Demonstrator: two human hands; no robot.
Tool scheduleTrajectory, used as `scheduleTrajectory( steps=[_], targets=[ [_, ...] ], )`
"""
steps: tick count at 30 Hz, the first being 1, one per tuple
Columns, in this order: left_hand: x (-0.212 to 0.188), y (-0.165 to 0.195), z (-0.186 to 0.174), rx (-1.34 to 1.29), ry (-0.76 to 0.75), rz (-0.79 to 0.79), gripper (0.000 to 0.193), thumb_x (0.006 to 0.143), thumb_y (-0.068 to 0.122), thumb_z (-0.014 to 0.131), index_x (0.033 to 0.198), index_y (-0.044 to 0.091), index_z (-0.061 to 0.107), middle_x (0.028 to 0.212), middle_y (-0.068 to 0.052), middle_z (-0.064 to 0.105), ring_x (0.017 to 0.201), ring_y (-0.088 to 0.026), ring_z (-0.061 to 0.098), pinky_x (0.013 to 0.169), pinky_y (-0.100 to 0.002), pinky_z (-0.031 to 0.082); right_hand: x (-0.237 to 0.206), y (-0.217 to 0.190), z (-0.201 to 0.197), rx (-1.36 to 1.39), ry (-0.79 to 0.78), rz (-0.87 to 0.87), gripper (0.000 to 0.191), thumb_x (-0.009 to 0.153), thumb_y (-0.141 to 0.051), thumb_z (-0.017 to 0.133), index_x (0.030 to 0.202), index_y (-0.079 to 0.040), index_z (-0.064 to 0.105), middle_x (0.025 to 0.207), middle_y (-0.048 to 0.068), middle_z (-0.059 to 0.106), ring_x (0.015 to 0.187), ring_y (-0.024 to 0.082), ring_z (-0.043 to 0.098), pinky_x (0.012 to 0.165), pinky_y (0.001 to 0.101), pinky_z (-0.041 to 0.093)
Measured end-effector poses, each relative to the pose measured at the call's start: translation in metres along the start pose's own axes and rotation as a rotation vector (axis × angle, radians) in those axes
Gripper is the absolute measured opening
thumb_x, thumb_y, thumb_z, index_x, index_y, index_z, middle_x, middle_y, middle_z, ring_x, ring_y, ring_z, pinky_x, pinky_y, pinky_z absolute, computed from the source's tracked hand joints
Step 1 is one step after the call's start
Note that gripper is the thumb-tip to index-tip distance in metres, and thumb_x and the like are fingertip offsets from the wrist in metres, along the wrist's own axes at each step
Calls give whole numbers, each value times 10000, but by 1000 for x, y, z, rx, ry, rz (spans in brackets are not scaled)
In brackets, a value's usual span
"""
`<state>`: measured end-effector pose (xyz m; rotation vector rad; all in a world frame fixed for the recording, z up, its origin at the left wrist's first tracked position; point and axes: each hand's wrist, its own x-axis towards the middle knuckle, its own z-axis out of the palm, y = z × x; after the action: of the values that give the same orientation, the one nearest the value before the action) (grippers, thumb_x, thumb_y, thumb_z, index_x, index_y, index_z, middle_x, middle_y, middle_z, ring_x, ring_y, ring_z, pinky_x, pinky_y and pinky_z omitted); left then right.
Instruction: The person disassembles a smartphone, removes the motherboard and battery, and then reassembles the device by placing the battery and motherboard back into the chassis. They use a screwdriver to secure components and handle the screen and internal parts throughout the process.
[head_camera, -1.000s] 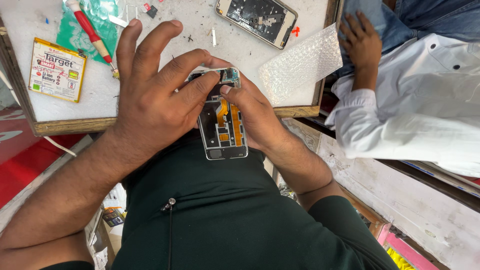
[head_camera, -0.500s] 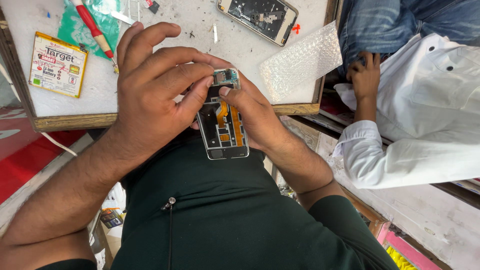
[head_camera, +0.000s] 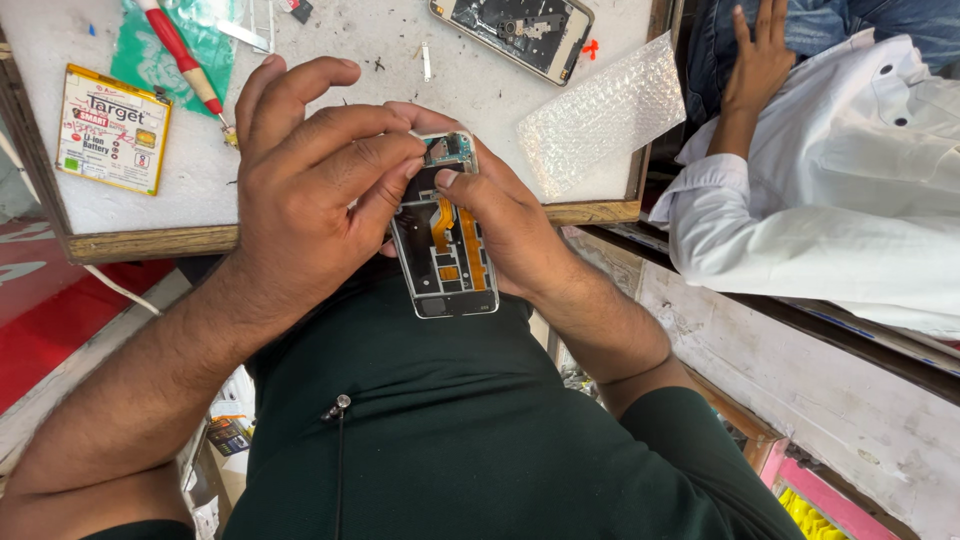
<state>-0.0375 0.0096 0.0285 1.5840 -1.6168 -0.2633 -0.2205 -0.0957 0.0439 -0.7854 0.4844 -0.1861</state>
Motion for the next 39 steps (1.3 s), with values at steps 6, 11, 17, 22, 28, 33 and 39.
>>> scheduleTrajectory(
  steps=[6,11,17,22,28,33,39],
  targets=[
    [-1,0,2,-12,11,-4,114,1110,200,818,1186,125,779,1229,-11,720,1425,-276,516,1288,-564,269,0,-1,1,13,-13,-18,649,1082,-195,392,1657,18,181,1425,315,476,1185,296,670,933,453,665],
    [4,3,-1,33,0,33,101,1050,149,799,1134,99,778,1209,-35,721,1382,-318,517,1235,-603,249,1,-2,1,18,-7,-11,637,1073,-206,387,1636,7,178,1404,290,486,1191,287,674,915,448,679],
    [3,4,-2,94,-28,90,94,1043,135,777,1126,92,791,1260,-49,719,1404,-346,473,1233,-618,192,-1,0,-2,21,-7,-9,616,1097,-213,386,1641,10,200,1349,281,520,1156,282,690,908,450,681],
    [-2,-2,-1,172,-64,168,167,1075,160,683,1186,100,793,1325,-41,688,1479,-347,389,1257,-643,147,-1,2,-6,26,11,4,551,1132,-221,349,1615,16,228,1262,289,569,1062,298,726,883,468,685],
    [-2,-6,-1,342,-138,267,171,1121,219,659,1188,133,790,1429,-40,631,1528,-342,322,1274,-670,139,-2,0,-13,26,33,29,555,1077,-144,376,1592,7,232,1275,282,588,1069,291,739,881,472,686],
    [5,0,0,177,-239,133,148,1034,248,771,1143,150,786,1517,-59,564,1561,-390,293,1268,-693,211,-5,0,-18,34,115,75,615,1013,-71,443,1593,7,254,1284,219,562,1074,270,718,894,490,681],
    [5,13,4,283,-165,181,193,1048,187,788,1220,100,791,1516,-87,548,1533,-393,291,1217,-704,232,-6,7,-26,-32,156,27,660,999,-20,460,1635,3,284,1299,214,584,1149,269,678,984,429,626]
  ],
)
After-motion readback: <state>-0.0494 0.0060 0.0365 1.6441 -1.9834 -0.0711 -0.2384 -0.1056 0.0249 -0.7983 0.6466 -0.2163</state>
